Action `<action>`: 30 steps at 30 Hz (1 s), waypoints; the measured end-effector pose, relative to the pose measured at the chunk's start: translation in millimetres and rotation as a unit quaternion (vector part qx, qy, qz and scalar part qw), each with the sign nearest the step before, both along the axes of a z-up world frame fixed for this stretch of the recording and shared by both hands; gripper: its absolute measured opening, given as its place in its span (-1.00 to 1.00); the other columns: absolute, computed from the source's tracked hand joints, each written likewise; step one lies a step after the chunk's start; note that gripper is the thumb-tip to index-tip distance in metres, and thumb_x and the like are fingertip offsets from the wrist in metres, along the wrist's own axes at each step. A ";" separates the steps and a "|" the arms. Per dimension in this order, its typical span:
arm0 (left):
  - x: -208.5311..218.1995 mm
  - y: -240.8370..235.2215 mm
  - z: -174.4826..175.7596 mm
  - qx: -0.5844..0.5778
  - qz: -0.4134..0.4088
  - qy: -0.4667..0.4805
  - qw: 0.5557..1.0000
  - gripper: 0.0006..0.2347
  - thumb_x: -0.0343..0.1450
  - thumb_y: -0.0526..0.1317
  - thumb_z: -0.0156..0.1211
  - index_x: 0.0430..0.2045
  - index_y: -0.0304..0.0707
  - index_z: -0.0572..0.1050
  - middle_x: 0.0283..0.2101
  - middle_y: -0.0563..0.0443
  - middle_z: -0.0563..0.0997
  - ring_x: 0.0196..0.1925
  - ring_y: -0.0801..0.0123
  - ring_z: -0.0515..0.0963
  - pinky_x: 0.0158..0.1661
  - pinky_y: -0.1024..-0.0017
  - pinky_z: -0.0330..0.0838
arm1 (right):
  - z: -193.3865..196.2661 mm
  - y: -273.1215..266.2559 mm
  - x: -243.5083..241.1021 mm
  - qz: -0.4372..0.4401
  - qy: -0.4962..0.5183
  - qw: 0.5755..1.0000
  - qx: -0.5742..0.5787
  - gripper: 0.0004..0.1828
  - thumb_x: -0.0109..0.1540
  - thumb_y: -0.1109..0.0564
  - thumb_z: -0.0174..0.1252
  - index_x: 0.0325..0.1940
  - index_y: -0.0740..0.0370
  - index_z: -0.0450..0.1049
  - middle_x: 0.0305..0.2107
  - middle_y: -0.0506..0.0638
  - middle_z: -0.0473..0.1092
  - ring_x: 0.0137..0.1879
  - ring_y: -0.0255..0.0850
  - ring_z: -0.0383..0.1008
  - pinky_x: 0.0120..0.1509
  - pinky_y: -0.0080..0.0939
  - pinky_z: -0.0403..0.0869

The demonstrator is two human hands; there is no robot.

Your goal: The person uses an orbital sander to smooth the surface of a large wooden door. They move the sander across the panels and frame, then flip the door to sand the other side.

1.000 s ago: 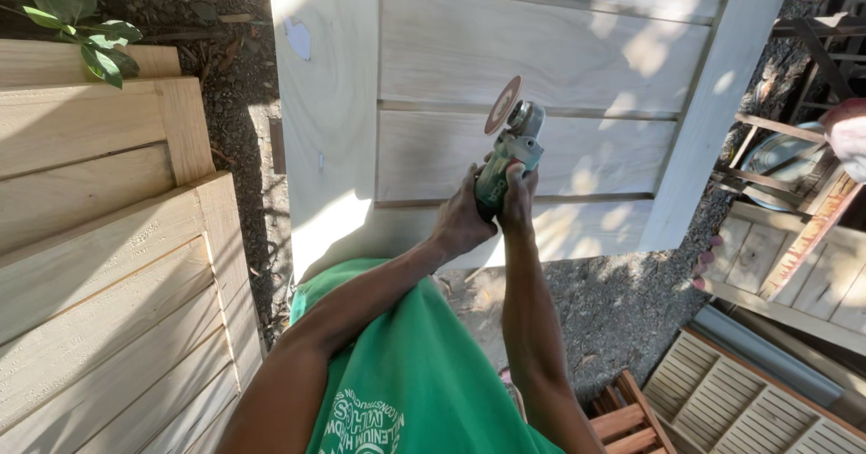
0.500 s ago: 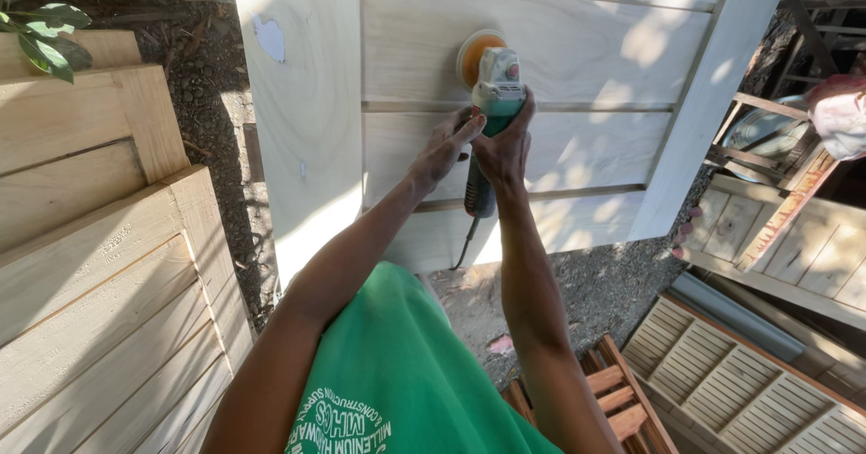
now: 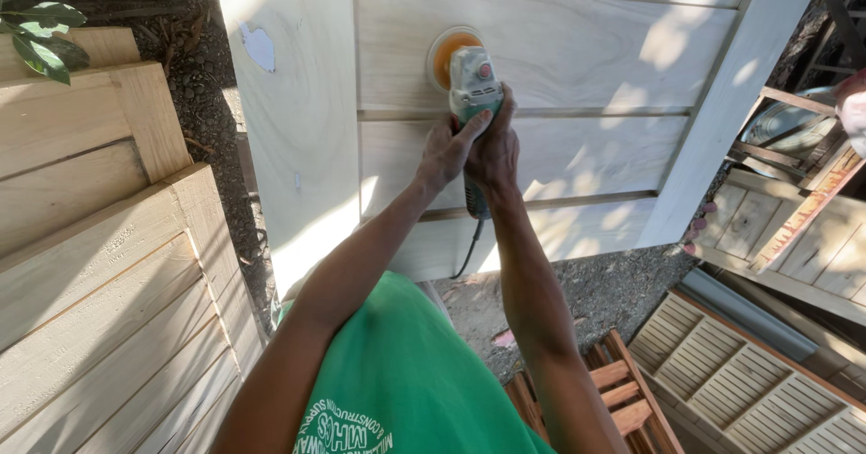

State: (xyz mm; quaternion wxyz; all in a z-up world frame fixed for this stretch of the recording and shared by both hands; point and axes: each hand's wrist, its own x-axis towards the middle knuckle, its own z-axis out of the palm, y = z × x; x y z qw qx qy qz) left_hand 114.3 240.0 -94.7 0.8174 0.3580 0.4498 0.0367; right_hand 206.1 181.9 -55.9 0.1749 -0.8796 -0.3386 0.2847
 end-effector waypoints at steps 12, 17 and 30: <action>23.6 34.2 -6.0 -0.008 -0.092 0.010 0.996 -0.30 0.27 0.34 0.11 -0.08 -0.43 0.56 -0.19 -0.25 0.70 -0.18 0.16 0.74 -0.15 0.29 0.63 | -6.3 20.2 11.7 -0.060 -0.028 0.998 0.023 -0.06 0.27 -0.14 0.32 0.44 0.18 -0.16 -0.25 0.40 0.55 -0.18 0.44 0.58 -0.20 0.35 0.50; -28.3 31.6 -3.4 0.004 0.082 -0.018 0.996 -0.37 0.40 0.21 0.15 0.04 -0.52 0.48 -0.02 -0.23 0.64 0.06 0.20 0.63 0.05 0.33 0.49 | -5.5 42.3 -25.2 0.027 0.013 0.999 0.018 -0.09 0.32 -0.12 0.23 0.49 0.24 -0.18 -0.28 0.37 0.54 -0.22 0.38 0.60 -0.20 0.31 0.53; 64.6 19.0 2.8 -0.008 -0.040 0.011 0.999 -0.33 0.28 0.30 0.21 -0.09 -0.45 0.55 -0.17 -0.26 0.68 -0.11 0.14 0.71 -0.07 0.27 0.57 | -7.2 6.5 56.0 -0.041 -0.059 0.997 -0.005 -0.03 0.27 -0.14 0.35 0.42 0.19 -0.19 -0.23 0.46 0.53 -0.17 0.49 0.55 -0.18 0.41 0.47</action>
